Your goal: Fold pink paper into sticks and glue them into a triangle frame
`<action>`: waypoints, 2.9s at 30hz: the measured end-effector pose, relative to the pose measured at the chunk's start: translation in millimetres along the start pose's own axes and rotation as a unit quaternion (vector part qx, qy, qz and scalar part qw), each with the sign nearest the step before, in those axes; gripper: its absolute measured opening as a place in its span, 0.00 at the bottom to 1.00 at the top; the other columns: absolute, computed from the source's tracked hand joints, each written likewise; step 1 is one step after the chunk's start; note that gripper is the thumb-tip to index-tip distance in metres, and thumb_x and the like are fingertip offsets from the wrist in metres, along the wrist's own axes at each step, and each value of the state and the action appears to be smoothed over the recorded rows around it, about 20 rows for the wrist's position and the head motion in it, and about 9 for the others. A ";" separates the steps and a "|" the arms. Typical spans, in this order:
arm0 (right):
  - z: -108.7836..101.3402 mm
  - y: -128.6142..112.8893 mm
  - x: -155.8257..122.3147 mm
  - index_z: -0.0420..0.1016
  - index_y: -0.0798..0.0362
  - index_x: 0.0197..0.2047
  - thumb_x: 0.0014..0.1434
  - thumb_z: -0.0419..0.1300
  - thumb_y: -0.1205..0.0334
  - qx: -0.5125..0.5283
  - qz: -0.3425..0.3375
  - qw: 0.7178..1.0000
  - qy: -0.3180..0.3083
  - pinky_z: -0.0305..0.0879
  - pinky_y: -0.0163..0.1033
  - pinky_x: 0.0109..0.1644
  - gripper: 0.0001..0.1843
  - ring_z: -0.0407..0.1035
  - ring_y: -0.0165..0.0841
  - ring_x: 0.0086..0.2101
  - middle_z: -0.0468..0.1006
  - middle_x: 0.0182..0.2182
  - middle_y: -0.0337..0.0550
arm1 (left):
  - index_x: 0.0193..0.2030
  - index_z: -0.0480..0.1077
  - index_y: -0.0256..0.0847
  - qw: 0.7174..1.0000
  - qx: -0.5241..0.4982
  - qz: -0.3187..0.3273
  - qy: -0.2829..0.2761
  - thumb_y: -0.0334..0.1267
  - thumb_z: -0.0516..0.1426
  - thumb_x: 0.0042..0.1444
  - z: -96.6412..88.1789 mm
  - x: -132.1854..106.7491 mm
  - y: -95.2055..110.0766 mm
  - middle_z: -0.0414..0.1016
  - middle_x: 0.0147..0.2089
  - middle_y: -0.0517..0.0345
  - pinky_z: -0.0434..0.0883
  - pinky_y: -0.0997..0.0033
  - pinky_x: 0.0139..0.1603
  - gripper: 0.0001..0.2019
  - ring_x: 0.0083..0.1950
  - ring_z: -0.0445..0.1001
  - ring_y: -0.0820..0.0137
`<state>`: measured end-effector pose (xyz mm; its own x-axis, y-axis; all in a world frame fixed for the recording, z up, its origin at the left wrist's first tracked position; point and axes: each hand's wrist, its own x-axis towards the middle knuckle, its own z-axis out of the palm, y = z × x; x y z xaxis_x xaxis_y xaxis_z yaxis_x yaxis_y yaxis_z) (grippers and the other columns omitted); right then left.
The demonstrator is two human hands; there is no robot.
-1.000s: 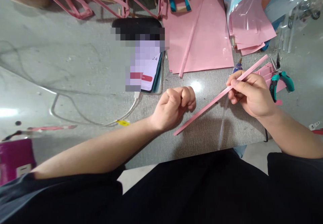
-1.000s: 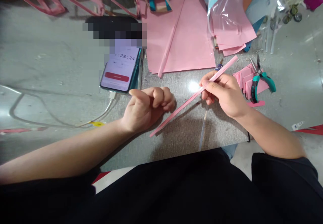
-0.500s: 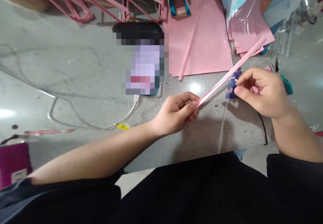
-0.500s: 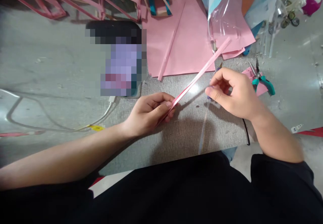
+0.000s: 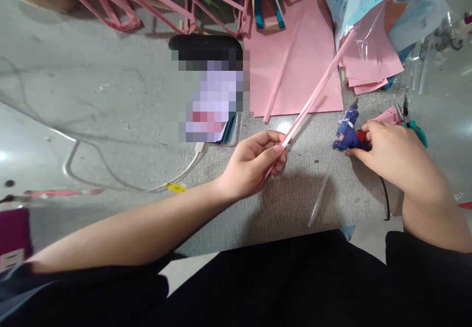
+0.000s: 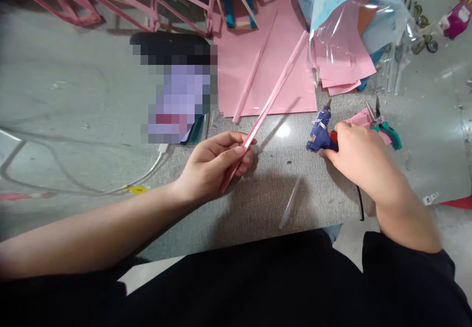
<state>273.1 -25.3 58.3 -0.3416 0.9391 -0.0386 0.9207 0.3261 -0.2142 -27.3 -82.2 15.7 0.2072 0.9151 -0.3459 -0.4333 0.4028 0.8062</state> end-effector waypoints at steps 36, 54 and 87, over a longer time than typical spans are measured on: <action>12.4 -58.6 -6.5 0.76 0.44 0.40 0.76 0.59 0.37 0.378 -0.158 0.911 0.056 0.71 0.52 0.42 0.21 0.74 0.41 0.39 0.75 0.36 0.44 | 0.46 0.70 0.42 0.997 -0.011 0.064 -0.029 0.40 0.67 0.66 1.1 2.1 -10.9 0.74 0.25 0.68 0.65 0.78 0.22 0.11 0.19 0.63 0.80; 18.8 -58.7 -3.2 0.70 0.47 0.34 0.76 0.59 0.42 0.324 -0.203 0.916 0.125 0.69 0.48 0.33 0.22 0.72 0.39 0.32 0.72 0.31 0.43 | 0.51 0.69 0.41 0.996 0.015 0.068 -0.056 0.38 0.68 0.65 -1.3 2.4 -11.1 0.77 0.29 0.66 0.66 0.79 0.22 0.13 0.22 0.66 0.80; 31.5 -52.9 -5.0 0.60 0.47 0.34 0.76 0.60 0.46 0.229 -0.248 0.928 0.155 0.57 0.39 0.30 0.22 0.63 0.31 0.29 0.65 0.30 0.36 | 0.48 0.72 0.39 0.998 0.004 0.046 -0.029 0.38 0.70 0.61 3.7 0.2 -7.2 0.79 0.28 0.63 0.59 0.81 0.18 0.15 0.20 0.64 0.81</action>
<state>220.2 -50.7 39.1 -0.5657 0.6948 0.4441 0.4634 0.7133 -0.5258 -20.9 -85.0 11.7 0.2173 0.9459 -0.2409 -0.4470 0.3158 0.8369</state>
